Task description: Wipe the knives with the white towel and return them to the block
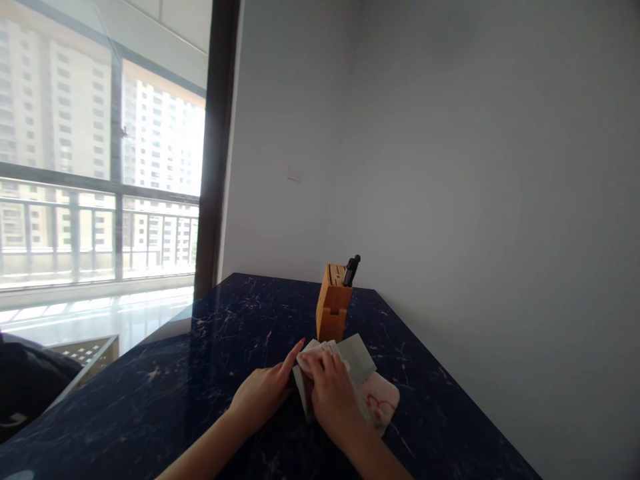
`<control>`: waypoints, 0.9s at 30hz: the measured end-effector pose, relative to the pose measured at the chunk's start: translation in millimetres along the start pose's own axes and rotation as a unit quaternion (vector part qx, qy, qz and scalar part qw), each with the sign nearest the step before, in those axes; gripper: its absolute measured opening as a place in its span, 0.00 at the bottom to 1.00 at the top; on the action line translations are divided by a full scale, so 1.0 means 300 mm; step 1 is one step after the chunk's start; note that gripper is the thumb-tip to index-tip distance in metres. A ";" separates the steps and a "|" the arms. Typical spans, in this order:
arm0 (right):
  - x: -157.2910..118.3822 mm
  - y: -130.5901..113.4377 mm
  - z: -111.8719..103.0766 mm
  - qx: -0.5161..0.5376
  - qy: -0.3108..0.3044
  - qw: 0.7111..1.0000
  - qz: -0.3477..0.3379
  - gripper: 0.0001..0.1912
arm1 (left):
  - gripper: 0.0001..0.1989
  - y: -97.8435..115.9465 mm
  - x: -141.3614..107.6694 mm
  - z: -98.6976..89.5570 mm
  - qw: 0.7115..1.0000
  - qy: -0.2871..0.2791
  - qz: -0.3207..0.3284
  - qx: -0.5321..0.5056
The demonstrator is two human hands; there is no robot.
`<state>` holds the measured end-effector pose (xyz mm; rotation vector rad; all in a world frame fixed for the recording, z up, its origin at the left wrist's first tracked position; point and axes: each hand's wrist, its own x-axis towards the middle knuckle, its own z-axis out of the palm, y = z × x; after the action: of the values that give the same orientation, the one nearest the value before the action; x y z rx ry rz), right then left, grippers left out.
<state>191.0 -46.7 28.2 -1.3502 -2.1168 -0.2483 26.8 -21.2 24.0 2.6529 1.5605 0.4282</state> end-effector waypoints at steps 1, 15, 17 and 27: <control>0.005 0.013 -0.009 -0.010 0.007 1.000 0.017 0.21 | 0.42 0.001 0.000 0.000 1.000 0.001 -0.001 0.001; -0.022 -0.023 0.050 0.017 -0.024 0.997 -0.074 0.28 | 0.42 -0.005 -0.001 0.003 1.000 -0.004 0.002 0.005; -0.024 -0.030 0.051 0.029 -0.027 0.996 -0.076 0.29 | 0.42 -0.006 0.000 0.003 1.000 -0.001 0.004 0.008; 0.021 0.045 0.011 -0.059 0.003 0.998 0.016 0.25 | 0.43 -0.002 0.002 -0.002 1.000 0.005 -0.002 0.009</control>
<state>199.7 -34.1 27.1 -1.4480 -2.1015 -0.3689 26.4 -20.4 24.5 2.6636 1.5803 0.4288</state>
